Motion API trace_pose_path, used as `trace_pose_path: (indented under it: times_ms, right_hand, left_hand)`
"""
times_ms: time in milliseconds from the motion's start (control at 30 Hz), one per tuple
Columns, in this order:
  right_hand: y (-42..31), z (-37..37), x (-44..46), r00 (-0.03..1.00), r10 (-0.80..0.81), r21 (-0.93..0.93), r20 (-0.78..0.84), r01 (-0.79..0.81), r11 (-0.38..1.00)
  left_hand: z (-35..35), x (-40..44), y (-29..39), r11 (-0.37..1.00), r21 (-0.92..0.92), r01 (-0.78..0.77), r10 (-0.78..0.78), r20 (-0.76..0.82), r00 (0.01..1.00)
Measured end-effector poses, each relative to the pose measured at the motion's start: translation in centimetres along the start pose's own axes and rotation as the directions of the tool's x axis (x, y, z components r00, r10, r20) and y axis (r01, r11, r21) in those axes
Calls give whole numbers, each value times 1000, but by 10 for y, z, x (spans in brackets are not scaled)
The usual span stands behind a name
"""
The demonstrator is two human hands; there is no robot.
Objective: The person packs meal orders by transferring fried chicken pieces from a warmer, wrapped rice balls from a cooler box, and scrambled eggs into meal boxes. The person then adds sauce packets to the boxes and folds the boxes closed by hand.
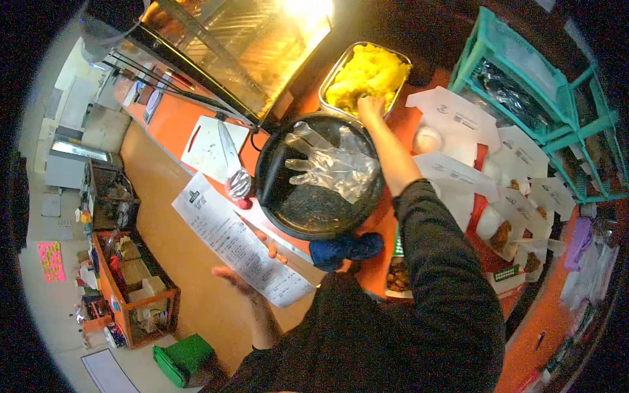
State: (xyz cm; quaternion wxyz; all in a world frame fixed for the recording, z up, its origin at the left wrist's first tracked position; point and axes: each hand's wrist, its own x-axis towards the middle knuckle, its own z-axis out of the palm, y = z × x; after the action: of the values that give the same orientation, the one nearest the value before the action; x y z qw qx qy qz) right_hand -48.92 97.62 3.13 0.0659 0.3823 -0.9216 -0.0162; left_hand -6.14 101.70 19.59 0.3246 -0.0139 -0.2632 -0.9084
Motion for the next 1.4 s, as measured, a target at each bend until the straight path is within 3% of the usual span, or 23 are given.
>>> trace_pose_path:
  times_ms: [67,133,200,267,300,400,433,500,533,600,667,733,867,900,933,1000,1033,1067,1167,1200,1300,1367,1400]
  right_hand:
    - [2,-5,-1,1000,-26,95,-5,26,995]
    - [-4,-53,-14,989,136,214,-55,-122,969]
    - [-3,-52,-13,977,144,180,-159,-115,977]
    - [-6,-31,-7,937,-46,-47,-347,32,998]
    - [-8,-16,-4,931,-173,-199,-322,113,974]
    - [-6,2,1,923,-339,-11,-182,343,939]
    - [-4,1,3,925,-338,-11,-175,341,940]
    - [0,-1,8,859,-511,-16,28,512,859]
    - [2,-4,9,864,-503,-19,29,504,864]
    - [3,-9,10,735,-664,-41,142,674,737]
    - [2,-23,9,736,-654,-12,177,666,746]
    - [2,-21,14,607,-770,-112,200,794,597]
    - [24,-26,15,660,-732,53,167,736,675]
    - [36,-20,17,686,-683,117,250,679,724]
    - [35,-56,8,745,-558,113,365,559,821]
    - [51,-62,19,663,-409,272,628,305,913]
    - [58,-57,20,632,-289,372,719,2,928]
    - [65,-55,21,635,-284,369,718,-2,929]
    - [83,-47,19,499,-459,656,735,-352,668]
    - [87,-44,19,502,-453,655,736,-359,665]
    - [82,-76,2,590,-535,786,605,-550,283]
    - [100,-79,-7,702,-575,900,421,-401,170]
    - [106,-101,-23,744,-621,956,248,-291,34]
  left_hand:
    - [-18,6,20,997,57,60,-56,-68,996]
    - [-29,16,33,995,78,65,-54,-132,990]
    - [-34,32,37,996,75,48,-35,-164,986]
    - [-37,50,39,995,54,79,-73,-111,991]
    - [-39,60,38,996,32,80,-78,-53,996]
    - [-45,71,38,994,-39,98,-95,65,993]
    - [-49,70,39,993,-58,105,-101,80,992]
    - [-56,66,39,984,-54,167,-170,-60,984]
    - [-57,66,39,980,-55,191,-195,-104,975]
    - [-54,68,35,974,-96,204,-213,-87,973]
    - [-52,69,34,976,-79,205,-211,-80,974]
    - [-54,72,38,978,-56,202,-205,-67,976]
    - [-73,64,47,988,14,153,-153,53,987]
    - [-68,60,47,986,-48,157,-159,-37,987]
    - [-69,57,48,984,-81,161,-168,-78,983]
    - [-79,50,51,976,-113,186,-202,-153,967]
    - [-85,47,51,972,-111,208,-226,-187,956]
    - [-82,50,50,971,-112,211,-229,-181,956]
    - [-70,59,48,975,15,223,-218,-150,964]
    - [-70,60,47,973,-53,227,-232,-156,960]
    - [-65,63,45,967,-83,239,-247,-99,964]
    - [-46,71,44,962,-24,273,-273,6,962]
    - [-38,70,40,949,-146,281,-287,-23,958]
